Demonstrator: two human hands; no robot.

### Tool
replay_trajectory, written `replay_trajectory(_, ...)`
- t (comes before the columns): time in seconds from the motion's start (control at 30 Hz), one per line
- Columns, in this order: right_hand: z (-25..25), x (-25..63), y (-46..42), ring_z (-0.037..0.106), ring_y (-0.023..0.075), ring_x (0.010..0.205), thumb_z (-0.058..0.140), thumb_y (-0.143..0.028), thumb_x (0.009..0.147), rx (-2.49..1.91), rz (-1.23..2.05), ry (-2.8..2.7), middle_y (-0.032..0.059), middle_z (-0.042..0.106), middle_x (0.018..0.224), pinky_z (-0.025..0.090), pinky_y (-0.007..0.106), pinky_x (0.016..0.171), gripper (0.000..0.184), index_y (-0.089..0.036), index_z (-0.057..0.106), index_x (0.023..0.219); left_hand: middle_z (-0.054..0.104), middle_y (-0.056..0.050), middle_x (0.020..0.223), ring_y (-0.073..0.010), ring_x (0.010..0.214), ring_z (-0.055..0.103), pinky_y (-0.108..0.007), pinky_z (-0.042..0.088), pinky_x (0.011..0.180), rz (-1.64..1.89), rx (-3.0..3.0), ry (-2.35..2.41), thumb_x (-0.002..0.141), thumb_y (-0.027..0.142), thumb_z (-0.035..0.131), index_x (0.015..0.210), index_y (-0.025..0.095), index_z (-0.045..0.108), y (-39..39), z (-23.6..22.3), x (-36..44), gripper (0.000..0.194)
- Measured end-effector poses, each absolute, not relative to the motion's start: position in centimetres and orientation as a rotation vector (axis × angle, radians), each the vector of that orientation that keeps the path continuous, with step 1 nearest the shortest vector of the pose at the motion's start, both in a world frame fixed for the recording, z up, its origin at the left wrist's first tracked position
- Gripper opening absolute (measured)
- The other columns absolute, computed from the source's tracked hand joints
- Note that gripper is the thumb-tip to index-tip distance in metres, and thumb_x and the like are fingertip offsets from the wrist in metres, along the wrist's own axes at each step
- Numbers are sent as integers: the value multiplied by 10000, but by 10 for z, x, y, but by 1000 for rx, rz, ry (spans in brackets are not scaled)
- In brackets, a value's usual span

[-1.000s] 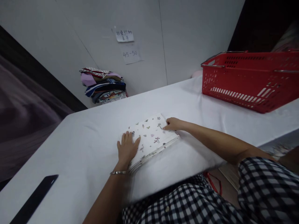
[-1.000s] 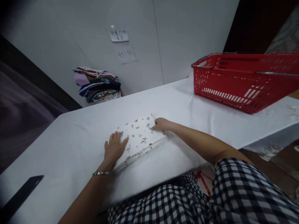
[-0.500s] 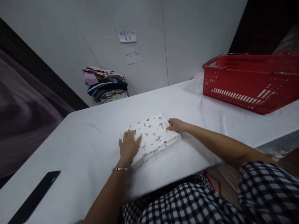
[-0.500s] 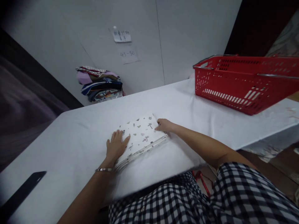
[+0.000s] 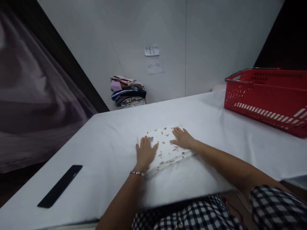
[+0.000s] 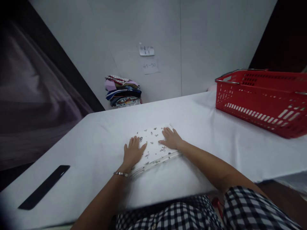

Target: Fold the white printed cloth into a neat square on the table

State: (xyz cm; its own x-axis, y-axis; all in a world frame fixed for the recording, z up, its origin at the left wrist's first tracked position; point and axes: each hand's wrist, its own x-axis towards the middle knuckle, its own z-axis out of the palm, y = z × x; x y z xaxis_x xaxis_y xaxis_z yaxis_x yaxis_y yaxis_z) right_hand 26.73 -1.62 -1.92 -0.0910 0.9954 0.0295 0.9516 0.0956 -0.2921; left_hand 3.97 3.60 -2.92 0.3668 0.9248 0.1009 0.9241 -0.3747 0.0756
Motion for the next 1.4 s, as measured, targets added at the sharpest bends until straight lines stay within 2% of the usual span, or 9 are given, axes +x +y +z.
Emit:
replay_trajectory(0.2, -24, 266, -6, 159, 293, 1352, 313, -634, 839, -2055, 178, -2162, 157, 255, 1461, 87, 511, 1066, 724, -141, 351, 1367, 223, -91, 1473, -268, 1368, 135, -546, 133, 1069, 270, 2599, 1726, 868, 595, 203, 1390, 144, 309, 37, -34, 37, 698)
replay_trajectory(0.33, -13, 261, 16, 89, 271, 1369, 269, -636, 849, -1994, 17, -2100, 143, 194, 1484, 39, 461, 1087, 743, -130, 305, 1392, 225, -87, 1474, -269, 1369, 130, -531, 128, 1076, 286, 2588, 1721, 869, 588, 213, 1389, 157, 316, 35, -32, 36, 683)
replay_trajectory(0.53, -40, 280, 35, 101, 266, 1368, 223, -632, 853, -2142, 125, -2100, 130, 185, 1488, 117, 475, 1078, 761, -111, 275, 1404, 197, -66, 1484, -240, 1377, 102, -507, 96, 1090, 273, 2563, 1691, 866, 602, 184, 1400, 171, 283, 31, -33, 33, 694)
replay_trajectory(0.73, -48, 281, 34, 86, 266, 1369, 175, -643, 847, -2153, 81, -2101, 107, 185, 1492, 128, 493, 1074, 767, -129, 257, 1411, 191, -45, 1489, -259, 1374, 117, -551, 115, 1072, 120, 2366, 1632, 837, 623, 261, 1376, 233, 316, 45, -15, 33, 668)
replay_trajectory(0.9, -47, 281, 34, 77, 269, 1370, 183, -636, 849, -2147, 89, -2104, 109, 184, 1493, 128, 493, 1074, 752, -140, 256, 1410, 192, -65, 1490, -261, 1377, 90, -526, 42, 1084, 305, 2380, 1695, 849, 608, 249, 1373, 226, 322, 64, -4, 31, 653)
replay_trajectory(1.1, -45, 281, 32, 67, 257, 1372, 212, -626, 854, -2142, 138, -2106, 104, 161, 1498, 124, 498, 1074, 737, -143, 253, 1409, 166, -32, 1499, -283, 1373, 94, -535, 140, 1062, 388, 2272, 1705, 845, 595, 292, 1375, 281, 304, 68, -30, 23, 616)
replay_trajectory(1.27, -31, 293, 44, 116, 268, 1366, 281, -503, 892, -2038, 398, -2060, 81, 236, 1480, 152, 543, 1057, 571, -207, 324, 1378, 211, -34, 1487, -265, 1367, 145, -467, 164, 1077, 439, 2159, 1672, 844, 573, 329, 1348, 276, 350, 79, -27, 21, 586)
replay_trajectory(1.33, -24, 302, 52, 161, 263, 1358, 355, -412, 891, -2008, 477, -2038, 69, 285, 1461, 155, 516, 1070, 519, -223, 341, 1375, 243, -78, 1474, -248, 1353, 205, -404, 193, 1080, 468, 2076, 1665, 844, 535, 365, 1359, 212, 336, 89, -21, 16, 608)
replay_trajectory(1.4, -17, 312, 61, 252, 265, 1330, 466, -353, 849, -2010, 528, -2010, 78, 350, 1429, 204, 449, 1078, 557, -207, 355, 1375, 294, -130, 1445, -255, 1326, 277, -366, 234, 1064, 470, 1988, 1688, 806, 510, 463, 1358, 153, 331, 98, -15, 10, 671)
